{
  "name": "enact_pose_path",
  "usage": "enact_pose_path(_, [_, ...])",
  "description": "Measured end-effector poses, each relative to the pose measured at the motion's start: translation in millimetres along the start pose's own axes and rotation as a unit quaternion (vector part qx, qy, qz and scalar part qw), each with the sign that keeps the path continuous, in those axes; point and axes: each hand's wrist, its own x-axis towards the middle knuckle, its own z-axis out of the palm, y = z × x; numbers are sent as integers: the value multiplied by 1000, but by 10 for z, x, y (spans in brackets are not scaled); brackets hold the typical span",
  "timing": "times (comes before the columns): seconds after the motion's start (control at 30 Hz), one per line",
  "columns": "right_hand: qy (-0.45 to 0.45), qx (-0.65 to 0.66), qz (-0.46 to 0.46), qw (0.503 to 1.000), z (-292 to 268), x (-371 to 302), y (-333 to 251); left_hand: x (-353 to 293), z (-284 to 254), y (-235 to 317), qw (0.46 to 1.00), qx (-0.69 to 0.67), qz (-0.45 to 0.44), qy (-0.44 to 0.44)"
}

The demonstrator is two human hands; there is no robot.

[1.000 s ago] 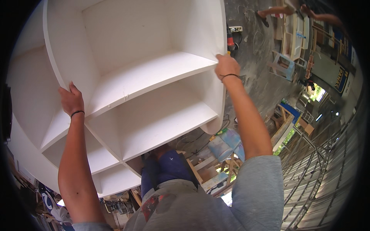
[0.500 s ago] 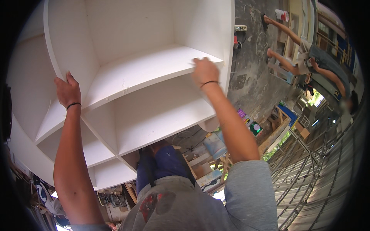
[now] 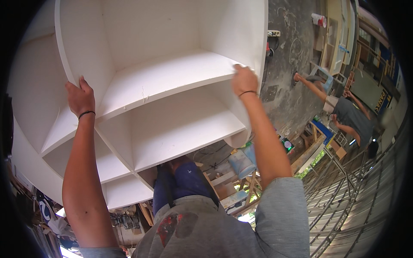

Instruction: The person assembles a white wooden shelf unit by hand, inserting vertical and horizontal dividers into the frame. The person aligns and secures each piece, ensuring the structure is stable.

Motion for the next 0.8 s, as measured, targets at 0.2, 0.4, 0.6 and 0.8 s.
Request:
enact_pose_path(0.2, [-148, 177, -193, 954, -201, -857, -2131, 17, 13, -36, 1000, 8, -12, -8])
enact_pose_path(0.4, [-126, -37, 74, 989, -357, 185, -197, 22, 1, -51, 1000, 1, 1, 7])
enact_pose_path(0.6, [-113, 20, -39, 993, -62, -171, -958, -6, -5, -16, 1000, 11, -9, -5])
enact_pose_path(0.8, [-130, 162, -86, 974, -249, -309, -1390, 7, 54, -108, 1000, 5, -4, 2])
